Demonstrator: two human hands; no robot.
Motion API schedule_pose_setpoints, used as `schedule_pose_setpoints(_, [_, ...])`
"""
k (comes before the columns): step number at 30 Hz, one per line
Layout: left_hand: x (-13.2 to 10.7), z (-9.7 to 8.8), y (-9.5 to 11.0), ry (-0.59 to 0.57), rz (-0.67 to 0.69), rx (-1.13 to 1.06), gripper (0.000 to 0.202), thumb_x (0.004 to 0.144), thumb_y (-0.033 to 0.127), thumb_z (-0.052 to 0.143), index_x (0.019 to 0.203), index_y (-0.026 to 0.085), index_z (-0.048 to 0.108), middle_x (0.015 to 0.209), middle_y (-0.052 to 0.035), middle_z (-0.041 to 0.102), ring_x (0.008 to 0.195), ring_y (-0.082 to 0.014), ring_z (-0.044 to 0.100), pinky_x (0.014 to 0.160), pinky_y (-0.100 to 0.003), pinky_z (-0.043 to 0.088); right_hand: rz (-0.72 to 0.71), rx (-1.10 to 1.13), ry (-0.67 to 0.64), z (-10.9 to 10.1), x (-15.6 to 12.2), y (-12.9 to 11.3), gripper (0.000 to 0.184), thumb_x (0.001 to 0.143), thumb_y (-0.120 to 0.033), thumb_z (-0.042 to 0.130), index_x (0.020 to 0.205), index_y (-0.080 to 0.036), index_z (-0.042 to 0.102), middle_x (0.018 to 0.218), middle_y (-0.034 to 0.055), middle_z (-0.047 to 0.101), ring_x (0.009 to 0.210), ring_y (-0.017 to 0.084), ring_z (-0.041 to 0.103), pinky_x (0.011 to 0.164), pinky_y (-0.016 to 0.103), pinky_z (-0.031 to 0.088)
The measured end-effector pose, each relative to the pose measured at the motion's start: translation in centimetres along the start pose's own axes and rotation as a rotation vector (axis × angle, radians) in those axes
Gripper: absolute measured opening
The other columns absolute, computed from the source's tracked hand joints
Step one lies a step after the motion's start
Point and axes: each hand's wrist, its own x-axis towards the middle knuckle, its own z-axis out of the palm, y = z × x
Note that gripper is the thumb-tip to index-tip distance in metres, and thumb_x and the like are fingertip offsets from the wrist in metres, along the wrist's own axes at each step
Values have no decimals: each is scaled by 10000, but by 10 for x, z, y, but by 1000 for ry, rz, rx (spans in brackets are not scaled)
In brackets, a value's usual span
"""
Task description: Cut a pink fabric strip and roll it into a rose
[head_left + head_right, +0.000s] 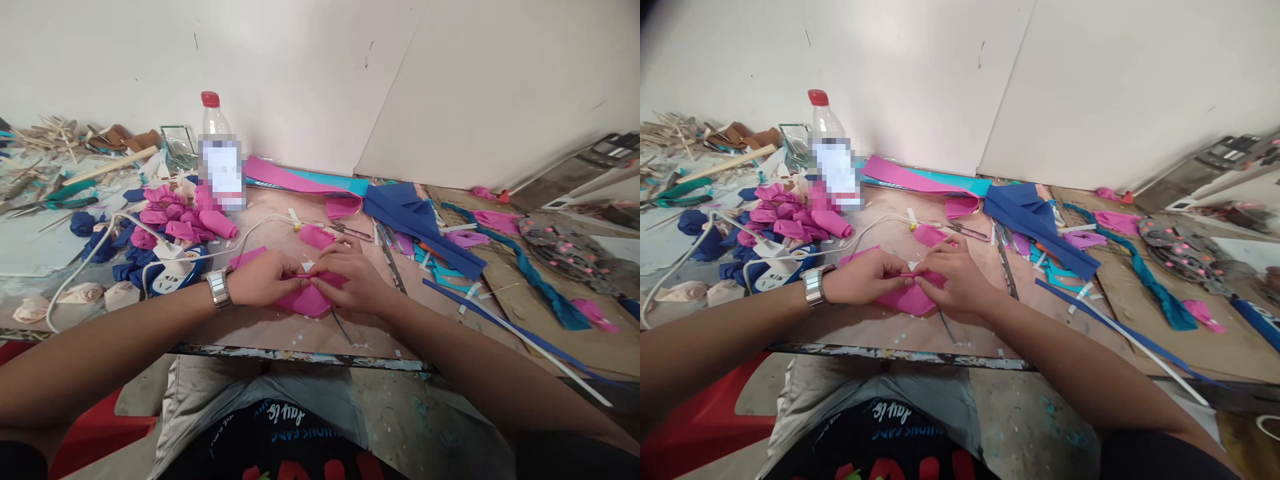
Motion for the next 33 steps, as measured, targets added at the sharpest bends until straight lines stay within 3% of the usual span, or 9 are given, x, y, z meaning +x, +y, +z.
schedule_pose_setpoints(4, [2, -2, -2, -61, -27, -175, 325, 972, 393, 544, 813, 137, 665, 665, 36, 537, 618, -101, 402, 591, -241, 312, -54, 16, 8, 0, 0, 1, 116, 972, -228, 660, 917, -251, 760, 867, 7, 811, 848, 188, 745, 945, 429, 464])
schedule_pose_setpoints(9, [4, -7, -1, -117, -106, -295, 301, 937, 393, 582, 898, 123, 709, 730, 16, 597, 651, -110, 455, 606, -245, 350, -115, -29, 44, -2, 1, 2, 116, 970, -224, 692, 905, -265, 779, 877, 3, 820, 847, 190, 752, 985, 451, 464])
schedule_pose_setpoints(15, [4, -6, -3, -30, -137, -241, 471, 956, 560, 577, 779, 138, 689, 678, 12, 580, 625, -116, 450, 575, -259, 334, -137, -112, 54, -3, 0, 2, 132, 974, -234, 686, 884, -277, 774, 868, -8, 819, 869, 198, 743, 1070, 494, 425])
schedule_pose_setpoints(20, [5, -5, -4, -8, -111, -248, 397, 941, 503, 607, 805, 141, 697, 708, 8, 605, 644, -117, 476, 592, -257, 359, -160, -116, 80, -3, 1, 0, 94, 945, -197, 702, 937, -261, 770, 885, 5, 821, 867, 198, 742, 1112, 500, 395])
schedule_pose_setpoints(26, [5, -6, -3, 1, -107, -201, 463, 961, 530, 557, 713, 146, 628, 649, 23, 523, 618, -111, 417, 568, -255, 321, -207, -159, 115, -3, 1, 0, 98, 947, -175, 714, 920, -255, 762, 858, -16, 815, 878, 191, 732, 1132, 489, 369])
schedule_pose_setpoints(33, [3, -3, -3, 16, -45, -141, 379, 982, 433, 534, 820, 132, 697, 710, 4, 623, 658, -122, 504, 631, -252, 388, -158, -156, 87, -2, 0, 0, 82, 958, -215, 695, 932, -265, 755, 857, -1, 812, 909, 215, 730, 1065, 479, 392])
